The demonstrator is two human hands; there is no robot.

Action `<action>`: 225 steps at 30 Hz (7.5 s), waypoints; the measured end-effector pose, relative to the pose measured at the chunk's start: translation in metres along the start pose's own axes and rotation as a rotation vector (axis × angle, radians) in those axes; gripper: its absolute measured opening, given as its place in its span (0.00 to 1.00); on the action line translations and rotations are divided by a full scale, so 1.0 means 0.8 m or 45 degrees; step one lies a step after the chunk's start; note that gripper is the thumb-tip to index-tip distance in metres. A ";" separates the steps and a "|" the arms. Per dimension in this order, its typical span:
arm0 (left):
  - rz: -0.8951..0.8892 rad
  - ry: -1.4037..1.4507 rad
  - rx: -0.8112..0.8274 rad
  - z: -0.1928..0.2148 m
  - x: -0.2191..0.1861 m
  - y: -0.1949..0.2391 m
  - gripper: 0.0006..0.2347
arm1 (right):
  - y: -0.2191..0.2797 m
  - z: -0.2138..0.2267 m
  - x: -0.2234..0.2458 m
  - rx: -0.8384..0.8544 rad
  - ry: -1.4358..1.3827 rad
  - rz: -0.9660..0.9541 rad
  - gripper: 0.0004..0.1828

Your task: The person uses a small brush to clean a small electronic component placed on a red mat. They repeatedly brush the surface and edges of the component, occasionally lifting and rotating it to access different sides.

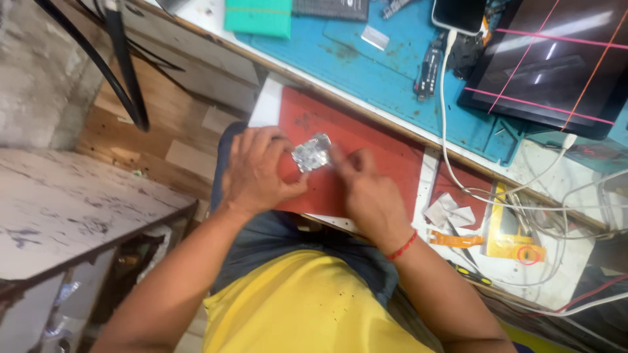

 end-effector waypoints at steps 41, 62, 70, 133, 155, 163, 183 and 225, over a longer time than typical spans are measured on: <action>-0.129 0.142 -0.053 0.022 0.011 0.006 0.22 | 0.009 -0.005 0.048 -0.137 0.043 -0.117 0.35; -0.084 0.153 -0.023 0.012 0.022 0.010 0.21 | 0.003 -0.021 0.040 -0.115 -0.110 -0.131 0.35; -0.083 0.129 -0.054 0.018 0.020 0.006 0.19 | 0.008 -0.012 0.040 -0.107 -0.007 -0.187 0.33; -0.095 0.068 0.038 0.022 0.000 0.017 0.19 | 0.023 -0.018 0.035 0.073 0.130 -0.334 0.33; -0.041 0.231 0.108 0.044 0.008 -0.015 0.18 | 0.018 -0.015 0.021 -0.094 -0.116 -0.389 0.37; -0.096 0.162 0.085 0.030 0.012 0.001 0.18 | 0.021 -0.028 0.028 -0.060 -0.082 -0.289 0.36; -0.123 0.180 0.076 0.035 0.010 -0.003 0.18 | 0.017 -0.020 0.032 -0.096 -0.043 -0.339 0.40; -0.180 0.172 0.006 0.032 0.020 0.001 0.18 | 0.010 -0.017 0.039 -0.115 -0.079 -0.093 0.36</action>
Point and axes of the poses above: each hand's wrist, its own y-axis away from the middle knuckle, its own z-axis out of the back of the hand, x = y × z, the point moved 6 cm from there along -y, towards the middle knuckle, and after that the axes turned 9 degrees about -z, right-handed, at the moved point
